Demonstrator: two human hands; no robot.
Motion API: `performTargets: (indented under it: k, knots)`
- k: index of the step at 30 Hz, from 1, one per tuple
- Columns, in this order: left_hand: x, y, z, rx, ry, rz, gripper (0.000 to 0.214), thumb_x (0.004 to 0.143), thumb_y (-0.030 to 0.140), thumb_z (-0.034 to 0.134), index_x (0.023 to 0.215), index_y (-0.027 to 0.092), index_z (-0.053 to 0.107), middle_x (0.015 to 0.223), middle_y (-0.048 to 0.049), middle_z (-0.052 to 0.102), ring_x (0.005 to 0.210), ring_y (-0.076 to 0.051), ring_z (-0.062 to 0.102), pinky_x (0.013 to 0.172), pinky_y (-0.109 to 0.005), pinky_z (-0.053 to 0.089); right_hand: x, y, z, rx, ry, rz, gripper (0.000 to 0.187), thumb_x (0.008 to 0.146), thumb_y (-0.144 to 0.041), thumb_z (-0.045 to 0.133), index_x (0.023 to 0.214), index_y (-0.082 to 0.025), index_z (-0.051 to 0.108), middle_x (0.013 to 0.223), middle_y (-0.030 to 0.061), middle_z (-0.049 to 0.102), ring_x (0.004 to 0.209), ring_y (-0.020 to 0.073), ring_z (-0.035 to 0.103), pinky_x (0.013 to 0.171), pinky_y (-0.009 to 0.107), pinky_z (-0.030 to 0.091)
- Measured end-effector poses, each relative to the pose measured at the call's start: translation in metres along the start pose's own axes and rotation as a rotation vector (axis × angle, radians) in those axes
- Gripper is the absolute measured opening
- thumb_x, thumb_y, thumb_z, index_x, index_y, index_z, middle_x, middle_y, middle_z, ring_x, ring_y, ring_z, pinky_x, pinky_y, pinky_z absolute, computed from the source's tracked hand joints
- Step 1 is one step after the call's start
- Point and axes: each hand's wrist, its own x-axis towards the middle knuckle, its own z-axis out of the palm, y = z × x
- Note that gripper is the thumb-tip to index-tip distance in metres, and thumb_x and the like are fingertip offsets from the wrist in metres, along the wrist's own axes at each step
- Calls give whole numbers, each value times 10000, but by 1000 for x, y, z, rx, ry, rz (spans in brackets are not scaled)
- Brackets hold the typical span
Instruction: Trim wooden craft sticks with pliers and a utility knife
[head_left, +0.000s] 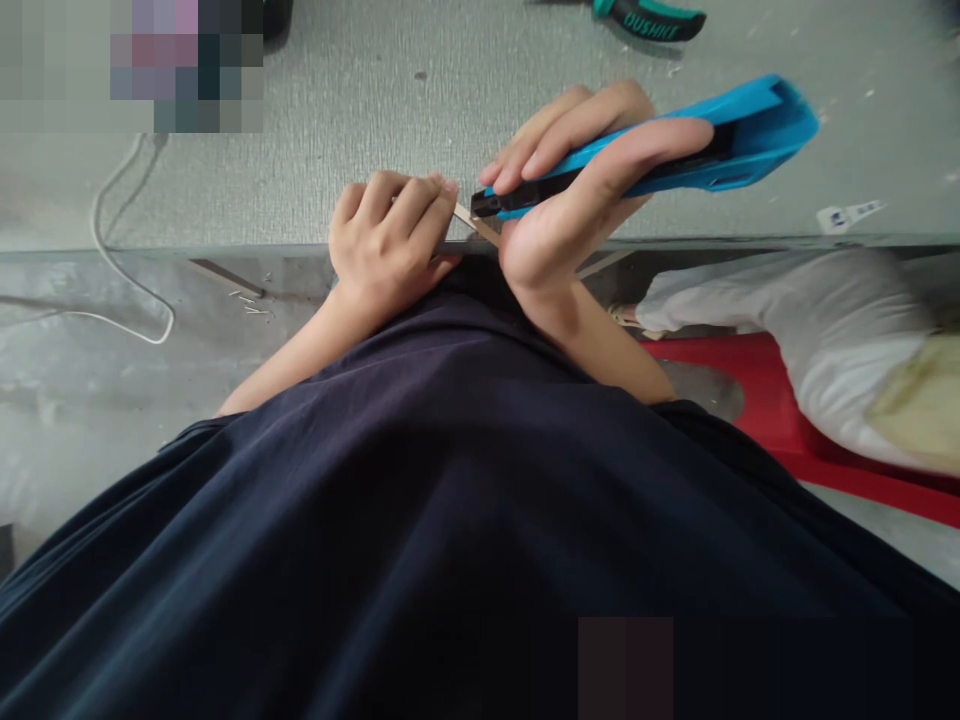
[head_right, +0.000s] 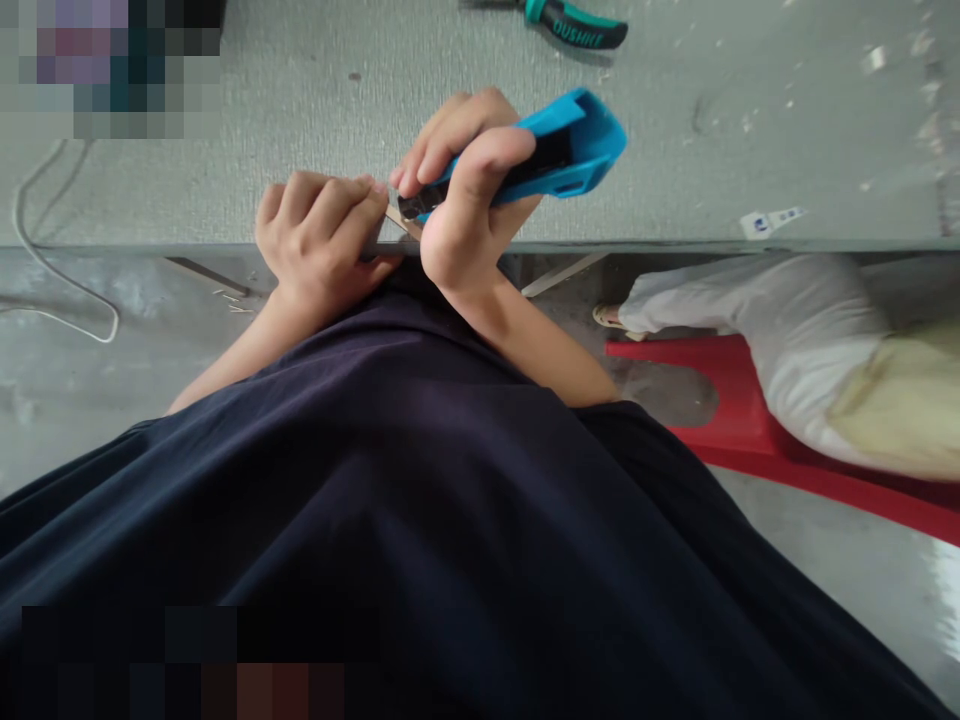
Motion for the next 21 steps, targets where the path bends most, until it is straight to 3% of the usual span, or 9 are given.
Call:
performTargets:
  k: [9, 15, 21]
  knots:
    - [2, 2, -2, -1, -33, -25, 723, 1107, 877, 439, 1463, 322, 737, 1409, -167, 782, 1440, -465, 688, 1104, -644, 546, -3, 6, -1, -98, -5, 227, 763, 1029, -995, 268, 770, -284, 366, 671, -65, 334, 532, 93, 525, 576, 321, 557]
    - [0, -4, 5, 64, 58, 51, 732, 1086, 913, 465, 1470, 348, 727, 1385, -132, 803, 1345, -442, 743, 1099, -663, 545, 1, -5, 7, 41, 7, -112, 653, 1206, -701, 463, 729, -255, 455, 601, -85, 320, 485, 52, 468, 475, 214, 408]
    - [0, -4, 3, 62, 44, 31, 651, 1129, 834, 464, 1458, 342, 734, 1388, -135, 803, 1383, -438, 733, 1102, -646, 558, 5, -1, 12, 64, 96, -179, 720, 1211, -710, 450, 659, -257, 360, 536, -95, 240, 402, 45, 323, 383, 209, 295]
